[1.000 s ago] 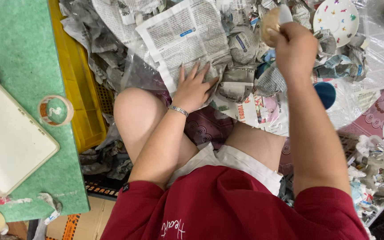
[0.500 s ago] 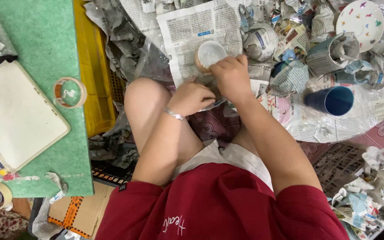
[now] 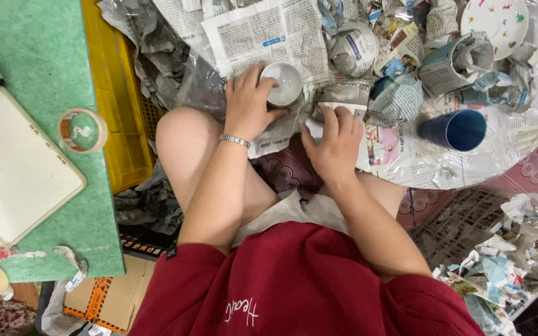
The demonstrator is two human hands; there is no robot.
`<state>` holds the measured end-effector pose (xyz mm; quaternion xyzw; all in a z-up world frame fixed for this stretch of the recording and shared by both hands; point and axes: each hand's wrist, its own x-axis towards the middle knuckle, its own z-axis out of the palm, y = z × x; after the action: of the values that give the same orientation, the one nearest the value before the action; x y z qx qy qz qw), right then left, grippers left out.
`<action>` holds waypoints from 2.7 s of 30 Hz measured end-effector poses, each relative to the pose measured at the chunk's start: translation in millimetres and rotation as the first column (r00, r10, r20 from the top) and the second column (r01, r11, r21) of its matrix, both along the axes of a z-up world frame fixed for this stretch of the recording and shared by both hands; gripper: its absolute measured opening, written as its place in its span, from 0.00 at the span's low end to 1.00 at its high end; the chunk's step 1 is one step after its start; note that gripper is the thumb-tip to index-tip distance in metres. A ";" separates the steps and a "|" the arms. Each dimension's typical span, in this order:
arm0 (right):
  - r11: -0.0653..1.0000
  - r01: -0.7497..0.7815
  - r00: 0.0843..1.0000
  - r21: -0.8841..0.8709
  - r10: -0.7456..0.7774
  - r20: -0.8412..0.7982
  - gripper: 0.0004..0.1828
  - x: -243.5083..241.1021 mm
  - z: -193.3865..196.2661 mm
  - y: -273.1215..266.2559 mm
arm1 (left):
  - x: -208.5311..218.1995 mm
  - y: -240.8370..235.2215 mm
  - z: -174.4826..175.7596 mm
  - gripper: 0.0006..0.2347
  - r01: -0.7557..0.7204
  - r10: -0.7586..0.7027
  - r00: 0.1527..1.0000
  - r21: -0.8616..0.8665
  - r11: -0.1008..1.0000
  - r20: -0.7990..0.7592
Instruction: The person sits cross-legged on the floor and repeatedly wraps small cups with newspaper. They pick up a cup, fold a sheet of newspaper around it, tuck the edges, and place the wrapped cup into a nearby pile. The process is repeated with multiple cups throughout the clip.
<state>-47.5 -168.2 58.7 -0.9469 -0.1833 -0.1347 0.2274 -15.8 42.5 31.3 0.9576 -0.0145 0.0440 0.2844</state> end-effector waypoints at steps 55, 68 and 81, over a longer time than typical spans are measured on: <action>0.877 -0.481 0.864 -0.001 0.474 -0.171 0.13 54.5 -35.1 22.3 | -6.2 32.2 -26.4 0.06 0.017 0.006 0.999 -0.631 0.775 0.035; 0.894 -0.399 0.913 -0.203 0.409 0.007 0.36 41.0 -27.6 25.8 | -8.3 12.8 19.3 0.27 0.155 -0.151 0.988 -0.115 0.981 0.046; 0.935 -0.355 0.935 0.016 0.355 -0.008 0.18 49.6 -22.4 22.5 | -11.4 54.4 11.9 0.28 0.014 -0.001 0.998 -0.215 0.977 0.063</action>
<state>2.1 -145.6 36.4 -0.8972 -0.3491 -0.0876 0.2558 -27.1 97.0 43.2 0.9193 -0.0223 0.0742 0.3858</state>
